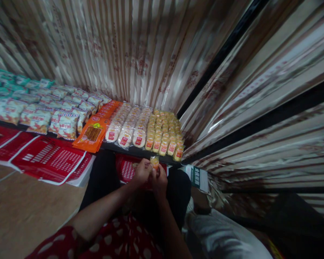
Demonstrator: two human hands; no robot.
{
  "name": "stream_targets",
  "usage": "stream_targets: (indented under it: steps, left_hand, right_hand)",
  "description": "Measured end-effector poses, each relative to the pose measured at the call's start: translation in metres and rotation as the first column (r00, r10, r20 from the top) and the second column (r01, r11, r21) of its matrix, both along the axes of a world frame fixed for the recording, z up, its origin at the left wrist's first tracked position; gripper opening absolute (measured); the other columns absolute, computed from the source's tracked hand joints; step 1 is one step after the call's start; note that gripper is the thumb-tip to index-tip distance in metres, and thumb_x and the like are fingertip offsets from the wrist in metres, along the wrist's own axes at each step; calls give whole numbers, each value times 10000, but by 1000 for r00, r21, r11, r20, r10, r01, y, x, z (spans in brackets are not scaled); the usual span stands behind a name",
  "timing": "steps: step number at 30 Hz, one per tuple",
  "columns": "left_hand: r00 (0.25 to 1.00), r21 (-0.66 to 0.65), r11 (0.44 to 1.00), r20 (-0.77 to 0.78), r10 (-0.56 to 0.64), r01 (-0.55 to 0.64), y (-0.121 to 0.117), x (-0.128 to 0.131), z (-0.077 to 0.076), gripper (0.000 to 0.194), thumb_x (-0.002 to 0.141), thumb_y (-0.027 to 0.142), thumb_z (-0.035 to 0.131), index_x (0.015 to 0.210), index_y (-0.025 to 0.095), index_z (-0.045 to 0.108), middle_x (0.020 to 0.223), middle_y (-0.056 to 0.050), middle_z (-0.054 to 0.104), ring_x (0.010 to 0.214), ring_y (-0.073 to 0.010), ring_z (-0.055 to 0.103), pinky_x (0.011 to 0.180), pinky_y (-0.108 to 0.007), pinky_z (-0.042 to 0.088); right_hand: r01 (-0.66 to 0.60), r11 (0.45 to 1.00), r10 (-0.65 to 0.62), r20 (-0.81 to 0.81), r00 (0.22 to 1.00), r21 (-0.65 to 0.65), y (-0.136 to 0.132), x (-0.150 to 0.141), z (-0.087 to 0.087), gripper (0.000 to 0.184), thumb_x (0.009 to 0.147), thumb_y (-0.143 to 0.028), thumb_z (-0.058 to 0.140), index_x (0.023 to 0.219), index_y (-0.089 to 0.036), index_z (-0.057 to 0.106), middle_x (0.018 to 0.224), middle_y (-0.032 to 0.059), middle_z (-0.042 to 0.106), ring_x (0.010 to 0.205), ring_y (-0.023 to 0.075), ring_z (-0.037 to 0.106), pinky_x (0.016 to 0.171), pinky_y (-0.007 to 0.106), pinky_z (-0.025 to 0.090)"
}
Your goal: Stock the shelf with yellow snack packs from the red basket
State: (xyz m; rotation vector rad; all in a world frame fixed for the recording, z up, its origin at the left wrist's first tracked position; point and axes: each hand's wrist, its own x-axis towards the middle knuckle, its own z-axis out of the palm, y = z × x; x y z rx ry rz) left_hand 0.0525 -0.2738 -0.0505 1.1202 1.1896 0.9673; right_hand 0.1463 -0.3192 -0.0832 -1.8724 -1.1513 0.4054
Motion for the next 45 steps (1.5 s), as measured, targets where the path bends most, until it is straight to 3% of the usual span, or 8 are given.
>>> stream_targets:
  steps: [4,10,17,20,24,31,40,45]
  left_hand:
    - [999,85,996,-25,-31,33,4,11,14,98,697,158,627,775,216,633,801,-6,615,747,-150,570,754,-256,446]
    - [984,196,966,-86,-156,170,10,31,23,298,721,112,569,977,219,679,944,-45,606,839,-167,571,845,-269,449]
    - [981,157,968,-46,-189,194,19,57,24,331,690,132,614,1011,181,681,1035,-81,619,939,-209,568,896,-304,457]
    - [979,137,970,-66,-191,199,21,64,26,337,679,147,634,1011,180,684,1065,-91,621,987,-230,565,940,-320,439]
    - [980,160,969,-82,-179,190,24,70,29,355,682,134,619,1025,205,678,1098,-81,627,1040,-236,558,995,-327,401]
    - [985,135,977,-60,-159,166,29,76,24,447,676,108,608,1111,202,642,1149,-79,633,1106,-251,537,1048,-348,346]
    - [979,172,969,-134,-155,177,31,80,18,414,709,118,581,1116,170,641,1115,-112,633,1069,-269,568,1027,-368,378]
    - [972,251,947,-175,-159,200,29,83,11,368,759,146,531,1112,186,628,1096,-82,628,1042,-220,579,1003,-333,422]
  right_hand:
    - [77,993,-84,84,993,85,5,11,6,451,829,-438,408,1123,-134,564,1075,160,620,960,253,593,838,384,478]
    - [177,969,-203,148,968,172,14,28,17,514,856,-487,381,1139,-93,550,1073,197,558,954,256,558,794,377,486]
    - [254,955,-287,261,922,153,22,45,20,524,861,-501,361,1094,-85,581,970,187,583,976,301,518,867,447,419]
    - [280,952,-303,252,919,124,23,47,21,488,862,-471,366,1107,-108,580,965,165,579,921,277,539,810,399,438]
    - [277,953,-298,231,926,120,26,50,18,489,854,-447,363,1169,-127,556,1001,148,555,862,244,555,738,345,454]
    - [266,962,-271,152,950,54,36,57,10,557,807,-432,390,1227,-93,523,1056,176,517,912,275,539,765,373,448]
    - [211,977,-211,99,972,17,37,53,26,724,778,-456,423,1340,1,406,1071,224,527,864,256,553,727,340,448]
    - [183,983,-183,58,981,15,36,53,28,682,793,-413,418,1371,-54,376,1088,230,526,860,259,557,742,363,462]
